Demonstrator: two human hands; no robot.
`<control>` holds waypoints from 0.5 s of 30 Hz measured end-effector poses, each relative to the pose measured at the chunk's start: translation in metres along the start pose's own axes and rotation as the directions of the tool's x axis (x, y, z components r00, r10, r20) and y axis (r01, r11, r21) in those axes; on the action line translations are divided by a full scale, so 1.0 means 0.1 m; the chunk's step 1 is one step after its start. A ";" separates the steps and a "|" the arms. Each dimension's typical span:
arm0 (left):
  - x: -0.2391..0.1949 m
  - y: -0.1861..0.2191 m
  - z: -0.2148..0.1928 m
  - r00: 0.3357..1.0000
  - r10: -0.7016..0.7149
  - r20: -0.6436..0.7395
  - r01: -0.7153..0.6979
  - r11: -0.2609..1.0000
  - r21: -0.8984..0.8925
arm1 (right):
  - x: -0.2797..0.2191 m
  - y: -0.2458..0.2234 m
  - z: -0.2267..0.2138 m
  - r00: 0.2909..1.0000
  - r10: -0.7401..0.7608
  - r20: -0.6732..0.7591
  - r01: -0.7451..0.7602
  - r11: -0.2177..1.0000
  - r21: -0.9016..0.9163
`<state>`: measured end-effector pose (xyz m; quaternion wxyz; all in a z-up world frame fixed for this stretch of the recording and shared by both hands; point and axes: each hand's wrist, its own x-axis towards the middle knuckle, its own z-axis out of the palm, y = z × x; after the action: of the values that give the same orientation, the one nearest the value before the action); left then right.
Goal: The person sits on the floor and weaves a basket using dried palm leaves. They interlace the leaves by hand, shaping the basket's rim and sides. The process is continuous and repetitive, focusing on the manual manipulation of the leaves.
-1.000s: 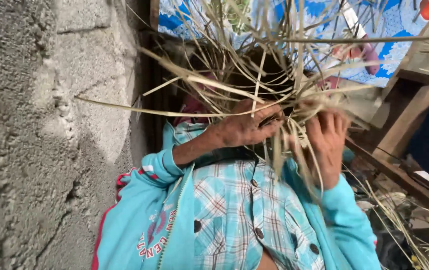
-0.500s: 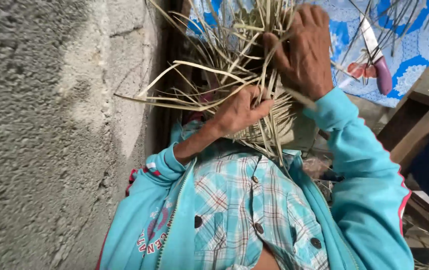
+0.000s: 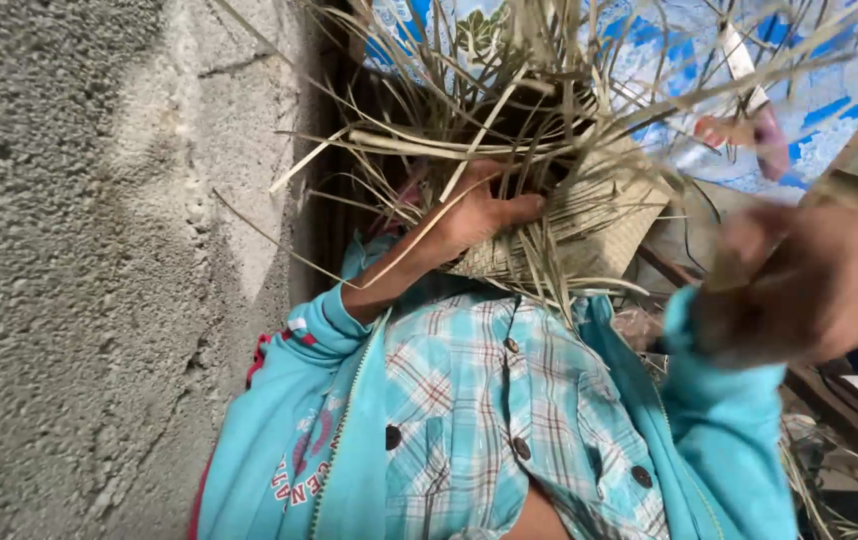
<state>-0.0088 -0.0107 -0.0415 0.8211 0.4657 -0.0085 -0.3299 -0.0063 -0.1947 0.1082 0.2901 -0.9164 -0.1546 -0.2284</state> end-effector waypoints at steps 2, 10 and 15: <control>0.00 0.08 0.06 0.997 -0.070 0.012 0.070 0.939 -0.338 | -0.27 -0.02 0.00 0.994 -0.077 -0.082 0.069 0.992 -0.104; -0.13 0.33 0.31 0.969 0.246 0.029 -0.114 0.342 0.933 | -0.67 0.08 0.56 0.973 0.048 0.225 -0.093 0.976 0.195; -0.25 0.40 0.36 0.910 0.294 0.292 0.004 -0.712 0.702 | -0.34 0.01 0.66 0.936 0.126 0.329 -0.224 0.934 0.278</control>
<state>-0.0180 -0.0102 0.0168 -0.0516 0.9406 -0.3248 0.0843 -0.0133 -0.1605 0.0423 0.4226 -0.8936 -0.1485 -0.0295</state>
